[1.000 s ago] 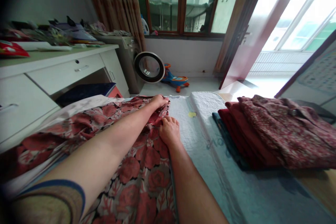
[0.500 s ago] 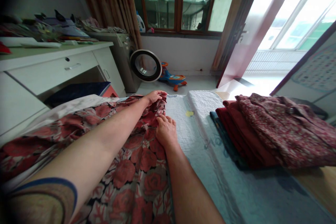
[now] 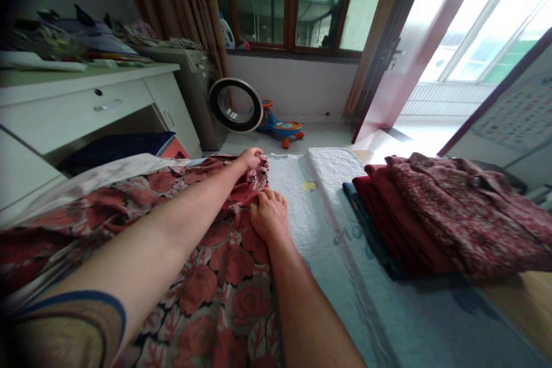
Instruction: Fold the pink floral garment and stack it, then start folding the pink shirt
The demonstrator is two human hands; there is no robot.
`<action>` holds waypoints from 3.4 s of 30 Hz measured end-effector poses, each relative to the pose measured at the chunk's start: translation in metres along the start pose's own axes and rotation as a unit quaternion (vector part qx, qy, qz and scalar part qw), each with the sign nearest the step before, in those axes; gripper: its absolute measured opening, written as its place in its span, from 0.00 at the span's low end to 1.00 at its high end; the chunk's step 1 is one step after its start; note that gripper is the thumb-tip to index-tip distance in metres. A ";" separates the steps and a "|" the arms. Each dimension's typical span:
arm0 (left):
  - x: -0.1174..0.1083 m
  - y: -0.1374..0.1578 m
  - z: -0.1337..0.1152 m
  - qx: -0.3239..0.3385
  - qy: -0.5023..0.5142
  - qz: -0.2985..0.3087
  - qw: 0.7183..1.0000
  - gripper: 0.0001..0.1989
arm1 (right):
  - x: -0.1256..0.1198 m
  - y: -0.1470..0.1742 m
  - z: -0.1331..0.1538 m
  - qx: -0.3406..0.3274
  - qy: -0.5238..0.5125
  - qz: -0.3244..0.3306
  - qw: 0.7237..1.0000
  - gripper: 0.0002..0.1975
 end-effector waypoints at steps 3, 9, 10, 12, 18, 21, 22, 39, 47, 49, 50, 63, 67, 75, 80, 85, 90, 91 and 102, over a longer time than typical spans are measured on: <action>-0.002 -0.005 -0.001 -0.007 -0.050 0.028 0.998 0.17 | 0.003 -0.003 -0.005 0.016 -0.032 -0.033 0.999 0.15; -0.019 -0.002 -0.006 -0.044 -0.135 0.133 0.981 0.13 | 0.007 -0.007 -0.015 0.047 -0.069 -0.086 0.993 0.13; -0.021 0.000 -0.007 -0.050 -0.143 0.149 0.977 0.11 | 0.007 -0.007 -0.015 0.046 -0.068 -0.083 0.993 0.14; -0.021 0.003 -0.009 -0.049 -0.134 0.159 0.977 0.09 | 0.006 -0.006 -0.014 0.038 -0.063 -0.074 0.995 0.15; -0.012 0.003 -0.018 0.006 -0.038 0.100 0.994 0.12 | 0.002 -0.003 -0.007 0.011 -0.034 -0.032 0.999 0.20; -0.009 -0.001 -0.017 0.033 -0.025 0.066 0.997 0.17 | 0.000 -0.003 -0.004 -0.005 -0.034 -0.019 0.999 0.22; -0.008 -0.002 -0.015 0.039 -0.026 0.062 0.997 0.18 | 0.000 -0.002 -0.003 -0.010 -0.037 -0.017 0.999 0.22; -0.012 0.007 -0.014 0.235 -0.304 -0.156 0.910 0.18 | -0.002 0.000 0.001 0.003 0.038 -0.006 0.999 0.11; -0.008 0.036 0.009 0.316 -0.428 0.054 0.845 0.14 | -0.002 0.000 0.000 0.010 0.033 -0.012 0.999 0.12; -0.005 0.043 0.019 0.317 -0.435 0.086 0.838 0.15 | -0.001 0.000 -0.001 0.013 0.035 -0.013 0.999 0.12; -0.003 0.045 0.023 0.315 -0.438 0.093 0.837 0.17 | -0.001 0.000 -0.002 0.015 0.036 -0.013 0.999 0.12; 0.000 0.054 0.024 0.297 -0.477 0.081 0.824 0.23 | -0.002 -0.010 -0.016 0.060 -0.052 -0.030 0.996 0.21; -0.007 0.074 0.011 0.317 -0.471 0.027 0.823 0.21 | -0.007 -0.014 -0.025 0.078 -0.071 -0.045 0.993 0.23; -0.025 0.161 0.012 0.346 -0.467 0.086 0.809 0.14 | -0.013 -0.013 -0.029 0.043 -0.063 -0.003 0.997 0.14; -0.029 0.194 0.025 0.311 -0.501 0.068 0.805 0.21 | -0.014 -0.006 -0.025 0.017 0.020 0.060 0.998 0.15; -0.028 0.257 0.029 0.336 -0.501 0.032 0.797 0.24 | -0.018 -0.006 -0.027 0.021 0.044 0.080 0.996 0.28; -0.020 0.323 0.038 0.359 -0.465 0.107 0.802 0.26 | -0.020 -0.003 -0.021 0.012 0.056 0.081 0.995 0.30; -0.018 0.329 0.040 0.344 -0.460 0.114 0.811 0.26 | -0.020 -0.001 -0.020 0.003 0.066 0.082 0.994 0.32; -0.028 0.294 0.039 0.141 -0.194 -0.074 0.968 0.22 | -0.014 0.000 -0.030 0.020 0.012 0.013 1.000 0.26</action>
Point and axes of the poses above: each hand's wrist, its own y-axis away from the middle knuckle, its own x-axis out of the palm, z = x × y, the point moved 2 cm from there along -y, towards the middle knuckle, and after that the axes turned 7 degrees about -z, right-handed, at the moved point
